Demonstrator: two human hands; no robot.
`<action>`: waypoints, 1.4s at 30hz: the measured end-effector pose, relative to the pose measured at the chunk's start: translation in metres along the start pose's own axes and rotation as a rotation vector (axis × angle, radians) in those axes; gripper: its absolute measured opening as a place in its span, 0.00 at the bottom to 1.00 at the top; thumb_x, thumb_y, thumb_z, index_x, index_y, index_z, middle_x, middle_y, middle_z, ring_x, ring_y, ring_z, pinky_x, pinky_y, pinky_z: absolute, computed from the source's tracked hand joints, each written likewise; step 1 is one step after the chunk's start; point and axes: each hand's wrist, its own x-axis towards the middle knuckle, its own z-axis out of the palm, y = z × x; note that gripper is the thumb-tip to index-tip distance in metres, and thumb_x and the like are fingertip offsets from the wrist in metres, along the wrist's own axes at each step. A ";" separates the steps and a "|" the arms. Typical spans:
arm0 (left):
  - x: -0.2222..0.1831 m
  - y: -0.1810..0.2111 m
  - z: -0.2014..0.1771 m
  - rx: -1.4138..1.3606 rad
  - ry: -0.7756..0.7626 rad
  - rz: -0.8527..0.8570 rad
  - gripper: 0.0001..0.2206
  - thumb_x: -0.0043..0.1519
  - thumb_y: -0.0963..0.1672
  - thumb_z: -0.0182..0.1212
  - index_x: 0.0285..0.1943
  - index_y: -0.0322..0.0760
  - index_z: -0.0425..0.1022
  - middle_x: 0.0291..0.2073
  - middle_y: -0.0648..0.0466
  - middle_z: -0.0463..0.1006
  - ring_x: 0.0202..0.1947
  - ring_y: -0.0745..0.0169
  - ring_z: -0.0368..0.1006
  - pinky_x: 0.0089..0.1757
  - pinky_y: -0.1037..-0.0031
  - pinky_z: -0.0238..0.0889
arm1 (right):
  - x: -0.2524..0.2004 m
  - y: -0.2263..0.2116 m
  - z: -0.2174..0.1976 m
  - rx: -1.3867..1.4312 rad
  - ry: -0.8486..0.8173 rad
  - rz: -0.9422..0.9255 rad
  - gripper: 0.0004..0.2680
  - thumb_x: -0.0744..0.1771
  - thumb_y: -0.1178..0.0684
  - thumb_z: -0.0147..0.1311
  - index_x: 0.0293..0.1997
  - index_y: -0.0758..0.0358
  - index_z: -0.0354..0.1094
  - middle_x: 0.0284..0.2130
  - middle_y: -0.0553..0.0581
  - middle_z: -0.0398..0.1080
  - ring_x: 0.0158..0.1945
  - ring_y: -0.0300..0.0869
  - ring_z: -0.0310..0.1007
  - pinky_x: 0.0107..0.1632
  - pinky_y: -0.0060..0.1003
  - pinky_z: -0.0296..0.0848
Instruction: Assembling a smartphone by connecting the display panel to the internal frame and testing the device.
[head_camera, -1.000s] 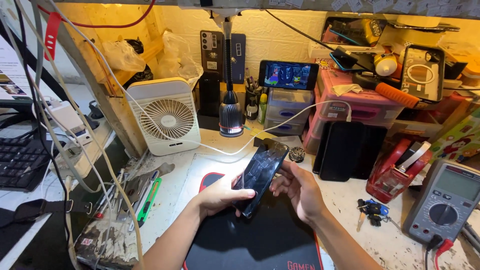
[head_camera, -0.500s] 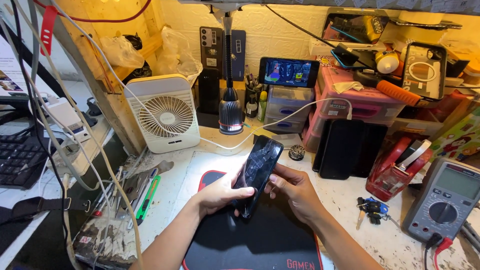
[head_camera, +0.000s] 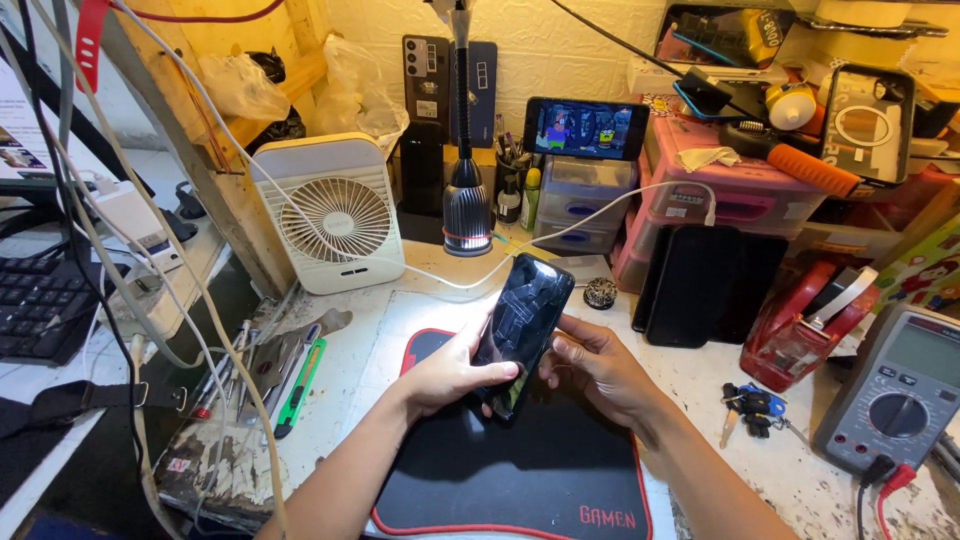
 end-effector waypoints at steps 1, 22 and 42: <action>0.000 0.001 0.001 -0.010 -0.022 0.013 0.51 0.56 0.38 0.71 0.83 0.54 0.36 0.67 0.34 0.58 0.31 0.49 0.79 0.22 0.66 0.79 | 0.000 0.001 -0.002 0.000 -0.011 0.020 0.16 0.68 0.59 0.53 0.64 0.60 0.70 0.37 0.65 0.78 0.34 0.50 0.77 0.39 0.43 0.75; -0.001 0.002 0.003 0.324 -0.105 -0.062 0.48 0.61 0.37 0.63 0.82 0.48 0.27 0.51 0.32 0.75 0.31 0.48 0.83 0.32 0.67 0.82 | 0.008 0.008 -0.030 -0.111 -0.027 -0.012 0.06 0.66 0.61 0.58 0.44 0.67 0.80 0.25 0.64 0.78 0.28 0.47 0.78 0.35 0.38 0.77; -0.018 0.022 0.029 0.693 -0.040 -0.029 0.54 0.50 0.44 0.69 0.84 0.50 0.32 0.52 0.42 0.75 0.54 0.47 0.74 0.57 0.56 0.64 | 0.006 -0.003 -0.023 -0.133 0.043 -0.061 0.05 0.67 0.62 0.58 0.40 0.70 0.80 0.22 0.61 0.76 0.25 0.46 0.76 0.32 0.36 0.76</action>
